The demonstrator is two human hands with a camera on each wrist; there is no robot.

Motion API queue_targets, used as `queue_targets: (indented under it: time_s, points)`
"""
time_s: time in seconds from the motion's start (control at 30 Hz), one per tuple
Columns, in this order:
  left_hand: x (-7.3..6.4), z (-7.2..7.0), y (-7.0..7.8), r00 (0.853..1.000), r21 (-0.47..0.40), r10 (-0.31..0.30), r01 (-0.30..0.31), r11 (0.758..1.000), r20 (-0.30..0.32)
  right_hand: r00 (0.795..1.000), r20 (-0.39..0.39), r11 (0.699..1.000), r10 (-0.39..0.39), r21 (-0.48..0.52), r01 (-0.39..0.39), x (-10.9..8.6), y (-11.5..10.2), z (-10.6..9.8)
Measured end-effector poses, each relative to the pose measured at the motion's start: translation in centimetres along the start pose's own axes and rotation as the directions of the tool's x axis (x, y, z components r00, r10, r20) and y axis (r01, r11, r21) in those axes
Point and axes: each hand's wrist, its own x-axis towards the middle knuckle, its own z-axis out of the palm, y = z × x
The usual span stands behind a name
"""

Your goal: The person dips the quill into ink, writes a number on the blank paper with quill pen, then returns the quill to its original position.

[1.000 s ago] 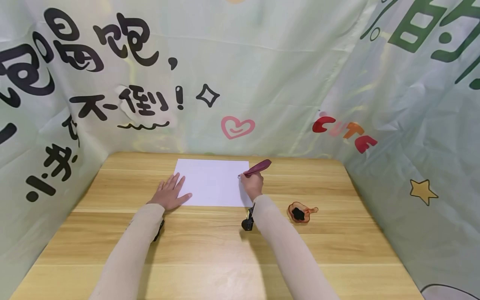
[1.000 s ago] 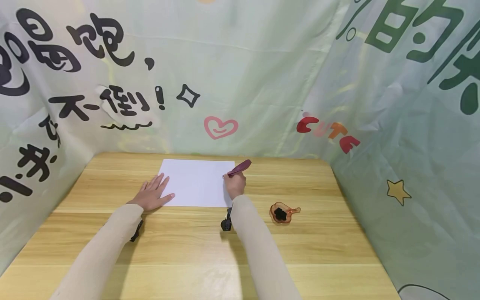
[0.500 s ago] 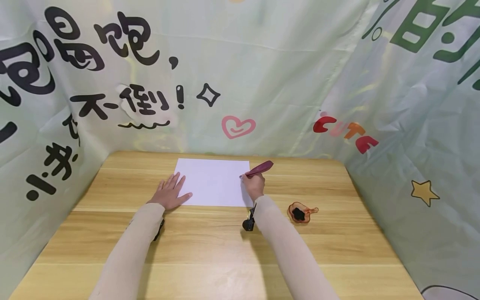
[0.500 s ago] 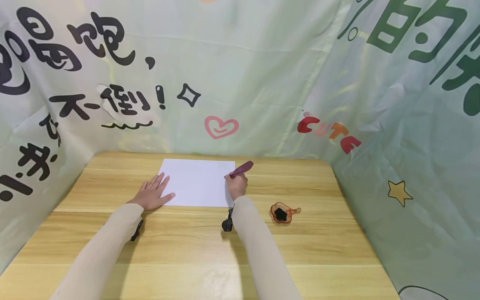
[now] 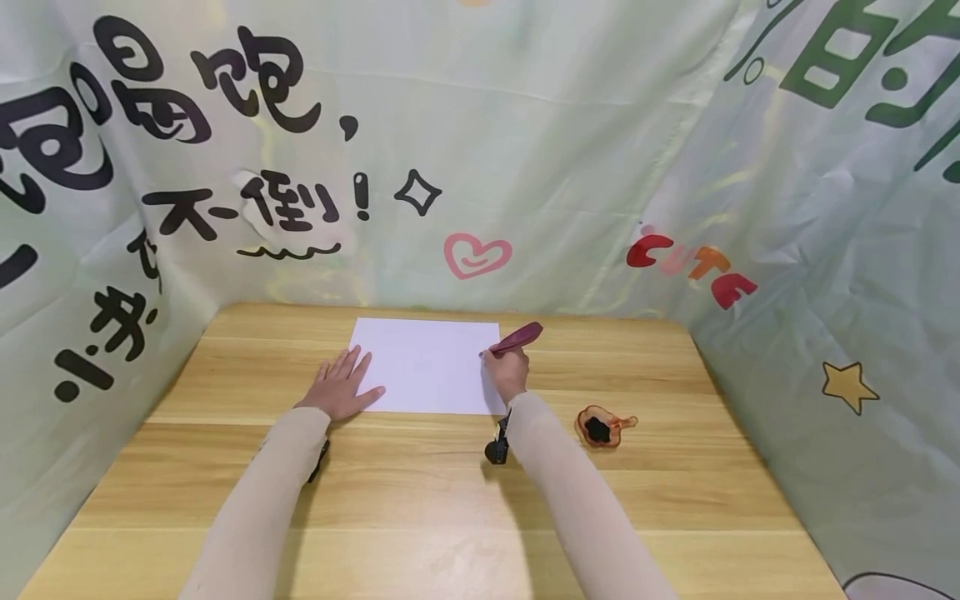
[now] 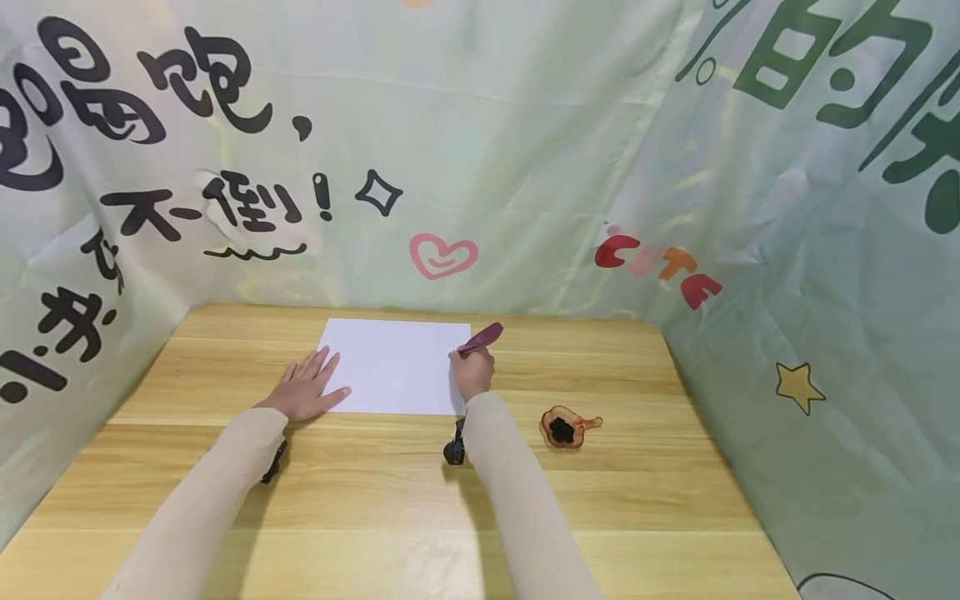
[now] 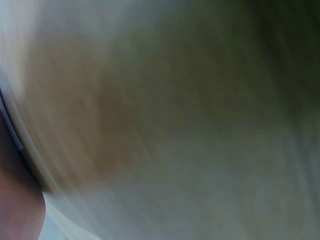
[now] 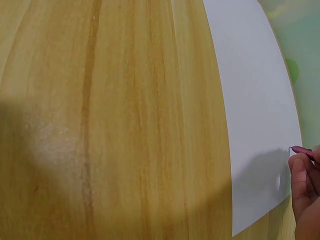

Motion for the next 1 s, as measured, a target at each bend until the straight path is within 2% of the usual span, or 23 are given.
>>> queue_targets:
  time_s: [0.1, 0.2, 0.3, 0.4, 0.57, 0.7, 1.0]
  points:
    - [-0.2, -0.3, 0.4, 1.000, 0.018, -0.001, 0.001, 1.000, 0.004, 1.000, 0.009, 1.000, 0.000, -0.001, 0.000, -0.1, 0.0, 0.2]
    - [-0.8, -1.1, 1.3, 1.000, -0.006, 0.004, -0.004, 1.000, 0.013, 1.000, 0.030, 1.000, 0.001, 0.009, -0.001, -0.5, -0.3, 0.3]
    - [-1.6, -2.1, 2.4, 1.000, -0.022, 0.007, -0.006, 1.000, 0.028, 0.998, 0.064, 1.000, -0.028, 0.013, 0.027, -1.0, -0.7, 0.6]
    - [-2.0, -2.6, 2.9, 0.999, -0.020, 0.004, -0.004, 1.000, 0.038, 0.991, 0.116, 0.998, -0.065, 0.025, 0.063, -1.5, -1.0, 0.9]
    - [-2.0, -2.6, 2.9, 0.999, -0.020, 0.003, -0.002, 1.000, 0.032, 0.969, 0.209, 0.991, -0.130, 0.019, 0.129, -2.1, -1.2, 1.4]
    - [-1.9, -2.3, 2.6, 1.000, -0.029, 0.006, -0.006, 1.000, 0.020, 0.944, 0.277, 0.983, -0.178, 0.010, 0.182, -2.7, -1.2, 1.6]
    - [-1.1, -1.1, 1.3, 1.000, -0.027, 0.014, -0.014, 1.000, 0.008, 0.892, 0.386, 0.970, -0.237, 0.036, 0.242, -4.0, -0.6, 1.2]
